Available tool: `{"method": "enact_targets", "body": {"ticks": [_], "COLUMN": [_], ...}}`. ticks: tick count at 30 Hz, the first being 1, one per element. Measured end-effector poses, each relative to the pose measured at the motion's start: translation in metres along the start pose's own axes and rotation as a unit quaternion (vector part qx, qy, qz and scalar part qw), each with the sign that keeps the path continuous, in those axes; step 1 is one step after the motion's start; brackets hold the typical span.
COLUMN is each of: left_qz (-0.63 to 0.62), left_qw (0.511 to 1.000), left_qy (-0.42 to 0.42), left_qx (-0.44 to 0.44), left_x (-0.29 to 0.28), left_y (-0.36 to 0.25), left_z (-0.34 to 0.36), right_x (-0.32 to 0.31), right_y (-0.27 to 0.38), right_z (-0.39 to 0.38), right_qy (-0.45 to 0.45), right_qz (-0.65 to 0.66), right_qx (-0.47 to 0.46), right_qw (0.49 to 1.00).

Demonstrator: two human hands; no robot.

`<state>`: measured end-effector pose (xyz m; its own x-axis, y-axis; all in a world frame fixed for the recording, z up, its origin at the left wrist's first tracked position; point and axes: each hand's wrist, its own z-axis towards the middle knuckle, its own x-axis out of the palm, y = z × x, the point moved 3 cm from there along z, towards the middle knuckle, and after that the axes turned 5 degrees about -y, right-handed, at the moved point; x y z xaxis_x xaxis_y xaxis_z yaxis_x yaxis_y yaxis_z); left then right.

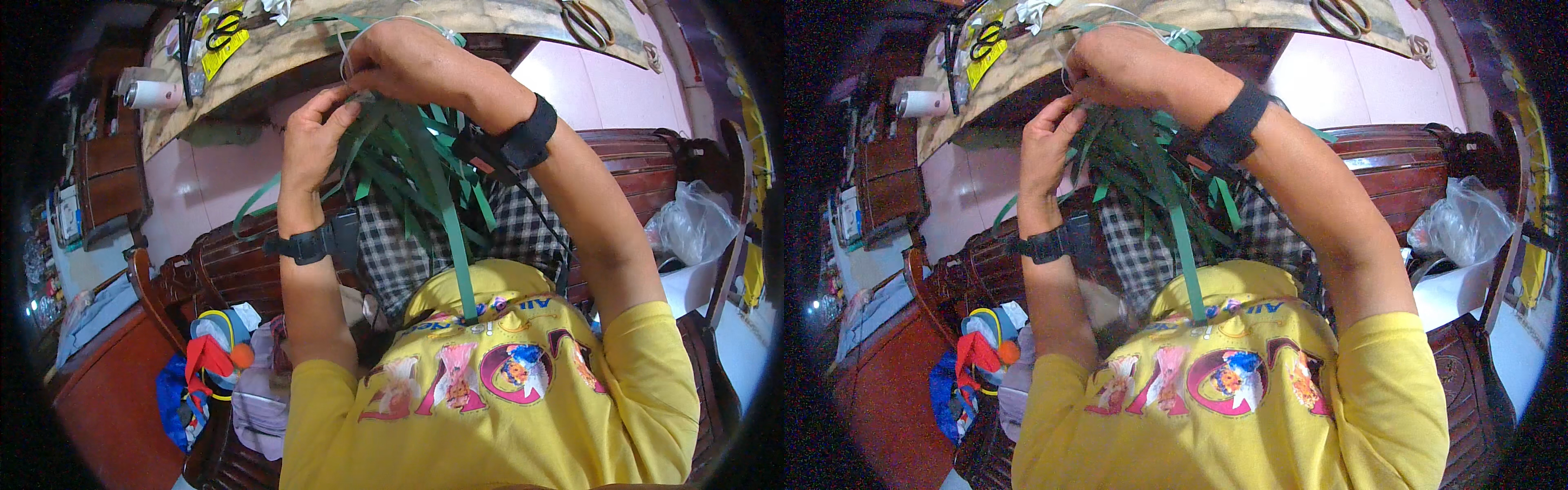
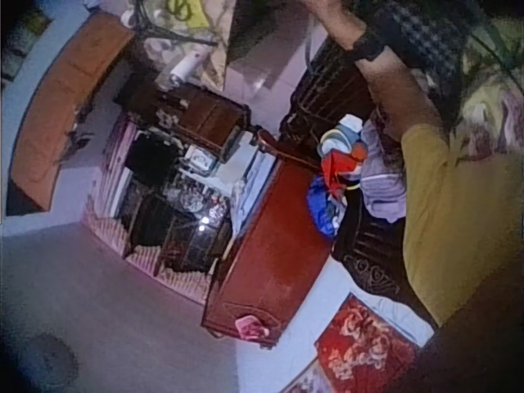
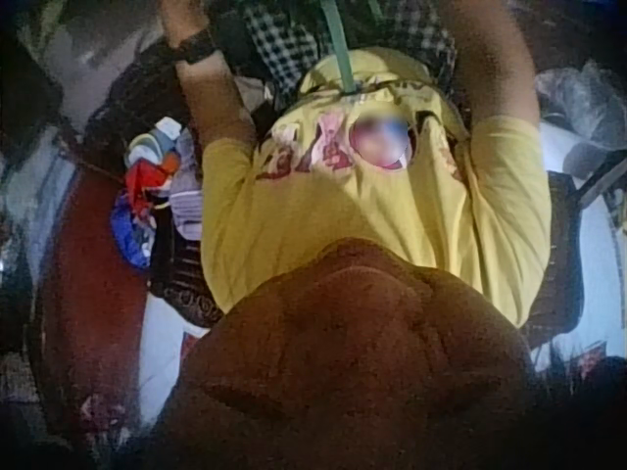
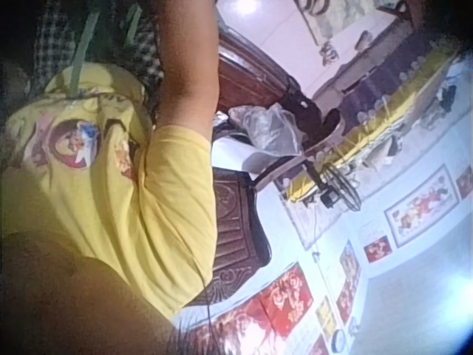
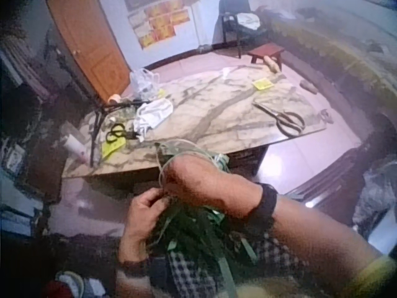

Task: The person is weaving a green plastic basket by hand, interlacing vertical and horizontal strips and pulling thin white ties through the gaps to secure the structure.

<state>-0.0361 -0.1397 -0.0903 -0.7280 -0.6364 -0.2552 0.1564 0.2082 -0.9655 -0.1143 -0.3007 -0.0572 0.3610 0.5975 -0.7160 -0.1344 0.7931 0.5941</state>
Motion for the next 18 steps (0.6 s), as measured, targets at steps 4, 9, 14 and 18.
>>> {"method": "enact_targets", "body": {"ticks": [4, 9, 14, 18], "left_qz": [-0.002, 0.029, 0.08, 0.09], "left_qw": [1.0, 1.0, 0.995, 0.992], "left_qy": [0.024, 0.0, -0.051, -0.068], "left_qx": [0.009, 0.006, 0.023, 0.055], "left_x": [0.001, -0.001, 0.008, 0.016], "left_y": [0.001, 0.009, 0.0, -0.01], "left_z": [0.003, 0.001, -0.002, -0.005], "right_x": [-0.003, -0.004, -0.002, -0.004], "right_y": [0.007, 0.011, 0.014, 0.017], "right_z": [0.0, -0.001, -0.003, -0.004], "right_qy": [-0.018, 0.034, 0.008, 0.0], "right_qz": [-0.021, -0.019, -0.049, -0.098], "right_qx": [0.025, 0.017, -0.025, -0.004], "right_qw": [0.999, 0.999, 0.998, 0.995]}}
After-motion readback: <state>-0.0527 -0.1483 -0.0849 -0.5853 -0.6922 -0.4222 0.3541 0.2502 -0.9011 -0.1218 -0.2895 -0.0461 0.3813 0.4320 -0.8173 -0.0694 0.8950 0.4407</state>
